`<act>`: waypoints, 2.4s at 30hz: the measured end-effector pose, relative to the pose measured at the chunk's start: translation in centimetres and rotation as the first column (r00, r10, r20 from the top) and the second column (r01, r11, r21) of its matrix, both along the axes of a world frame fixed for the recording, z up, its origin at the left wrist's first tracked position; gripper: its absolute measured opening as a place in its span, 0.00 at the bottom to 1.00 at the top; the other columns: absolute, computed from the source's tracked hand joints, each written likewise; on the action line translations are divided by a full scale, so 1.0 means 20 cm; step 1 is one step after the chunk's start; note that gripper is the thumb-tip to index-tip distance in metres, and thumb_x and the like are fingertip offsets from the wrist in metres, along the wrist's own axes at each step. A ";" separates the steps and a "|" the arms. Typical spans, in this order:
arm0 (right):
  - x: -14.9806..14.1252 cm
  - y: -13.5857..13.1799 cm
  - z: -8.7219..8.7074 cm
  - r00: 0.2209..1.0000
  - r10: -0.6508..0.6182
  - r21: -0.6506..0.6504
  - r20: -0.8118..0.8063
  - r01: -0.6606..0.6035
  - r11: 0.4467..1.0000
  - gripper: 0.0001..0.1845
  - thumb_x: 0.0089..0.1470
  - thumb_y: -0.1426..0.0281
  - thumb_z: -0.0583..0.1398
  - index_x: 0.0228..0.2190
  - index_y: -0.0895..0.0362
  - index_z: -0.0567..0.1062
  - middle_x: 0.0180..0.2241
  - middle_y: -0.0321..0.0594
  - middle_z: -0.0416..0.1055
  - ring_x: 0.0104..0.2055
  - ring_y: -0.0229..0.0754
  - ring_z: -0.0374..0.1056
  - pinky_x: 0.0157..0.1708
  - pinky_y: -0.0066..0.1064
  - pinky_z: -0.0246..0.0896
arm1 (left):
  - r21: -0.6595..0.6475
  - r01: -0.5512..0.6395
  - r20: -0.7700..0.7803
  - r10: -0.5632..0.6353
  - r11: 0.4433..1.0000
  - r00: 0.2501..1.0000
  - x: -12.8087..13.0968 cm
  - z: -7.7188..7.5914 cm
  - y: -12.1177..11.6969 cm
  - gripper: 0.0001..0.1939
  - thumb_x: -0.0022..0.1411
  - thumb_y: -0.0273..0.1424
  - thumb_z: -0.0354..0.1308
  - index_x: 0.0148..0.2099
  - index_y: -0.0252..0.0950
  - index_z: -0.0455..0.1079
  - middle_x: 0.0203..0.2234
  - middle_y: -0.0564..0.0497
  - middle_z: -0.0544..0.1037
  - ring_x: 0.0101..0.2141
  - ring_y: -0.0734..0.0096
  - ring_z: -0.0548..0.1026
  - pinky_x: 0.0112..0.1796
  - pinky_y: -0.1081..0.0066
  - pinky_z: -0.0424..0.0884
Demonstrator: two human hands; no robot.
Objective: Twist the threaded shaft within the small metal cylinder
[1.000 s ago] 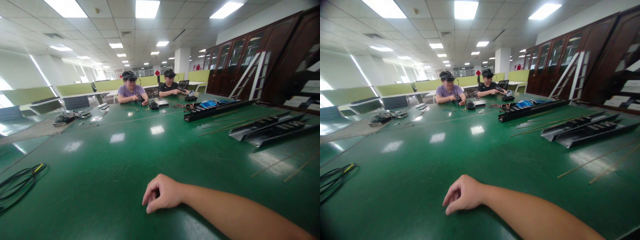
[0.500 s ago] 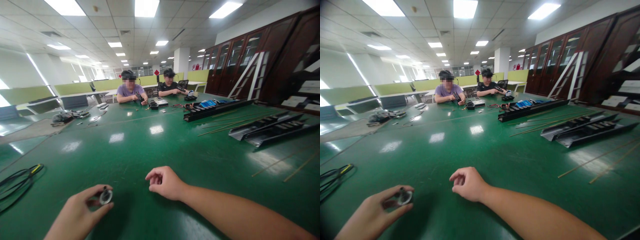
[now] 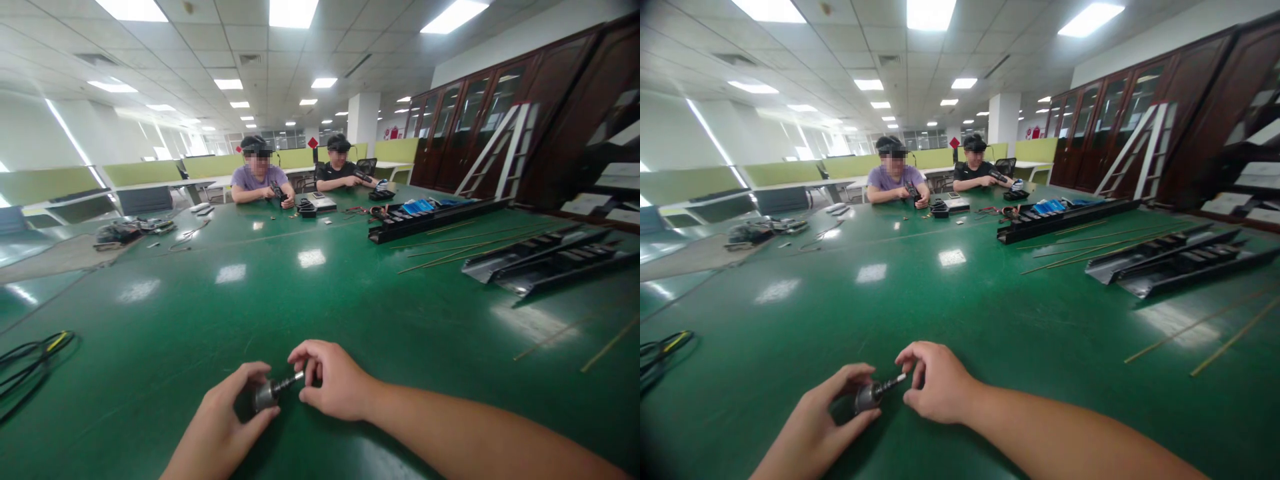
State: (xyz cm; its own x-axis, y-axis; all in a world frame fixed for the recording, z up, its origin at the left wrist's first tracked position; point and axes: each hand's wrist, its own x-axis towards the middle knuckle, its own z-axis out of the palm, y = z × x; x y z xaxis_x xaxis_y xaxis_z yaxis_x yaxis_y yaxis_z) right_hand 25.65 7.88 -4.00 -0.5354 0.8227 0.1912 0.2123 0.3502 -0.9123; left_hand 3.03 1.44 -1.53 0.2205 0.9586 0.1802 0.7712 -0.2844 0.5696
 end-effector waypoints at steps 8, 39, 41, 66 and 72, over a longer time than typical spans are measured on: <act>0.01 -0.02 0.04 0.998 0.007 0.068 0.069 -0.012 0.998 0.24 0.36 0.79 0.68 0.39 0.54 0.77 0.35 0.32 0.74 0.31 0.36 0.67 0.31 0.25 0.61 | -0.015 0.101 0.033 -0.101 0.995 0.994 0.06 0.06 -0.01 0.10 0.63 0.31 0.61 0.47 0.43 0.72 0.38 0.52 0.79 0.39 0.66 0.77 0.42 0.72 0.72; 0.00 -0.05 0.05 0.995 0.029 0.119 0.094 -0.040 0.992 0.14 0.43 0.74 0.66 0.36 0.55 0.79 0.31 0.34 0.75 0.27 0.36 0.66 0.30 0.26 0.61 | -0.117 0.107 0.012 -0.106 0.987 0.994 0.06 0.05 0.00 0.11 0.66 0.37 0.58 0.49 0.42 0.72 0.40 0.50 0.79 0.40 0.65 0.77 0.43 0.70 0.71; 0.00 -0.05 0.06 0.996 0.033 0.097 0.087 -0.042 0.994 0.14 0.42 0.74 0.66 0.36 0.55 0.79 0.31 0.34 0.75 0.26 0.35 0.66 0.29 0.25 0.61 | -0.104 0.102 0.022 -0.100 0.989 0.995 0.06 0.05 0.00 0.11 0.66 0.37 0.59 0.49 0.41 0.72 0.40 0.50 0.80 0.41 0.64 0.78 0.43 0.70 0.71; 0.00 -0.04 0.05 0.995 0.048 0.111 0.090 -0.058 0.992 0.12 0.45 0.73 0.66 0.36 0.55 0.80 0.30 0.34 0.74 0.27 0.36 0.66 0.30 0.26 0.61 | -0.076 0.049 0.000 -0.049 0.996 0.999 0.06 0.02 -0.01 0.11 0.65 0.36 0.61 0.50 0.43 0.73 0.43 0.50 0.80 0.44 0.62 0.77 0.47 0.66 0.72; 0.00 -0.03 0.05 0.990 0.022 0.105 0.140 -0.037 0.994 0.10 0.44 0.74 0.66 0.33 0.55 0.80 0.28 0.34 0.74 0.29 0.37 0.67 0.30 0.25 0.59 | -0.057 0.030 -0.025 -0.032 0.998 0.999 0.07 0.02 -0.01 0.12 0.64 0.36 0.61 0.50 0.44 0.73 0.44 0.49 0.80 0.46 0.59 0.77 0.49 0.61 0.72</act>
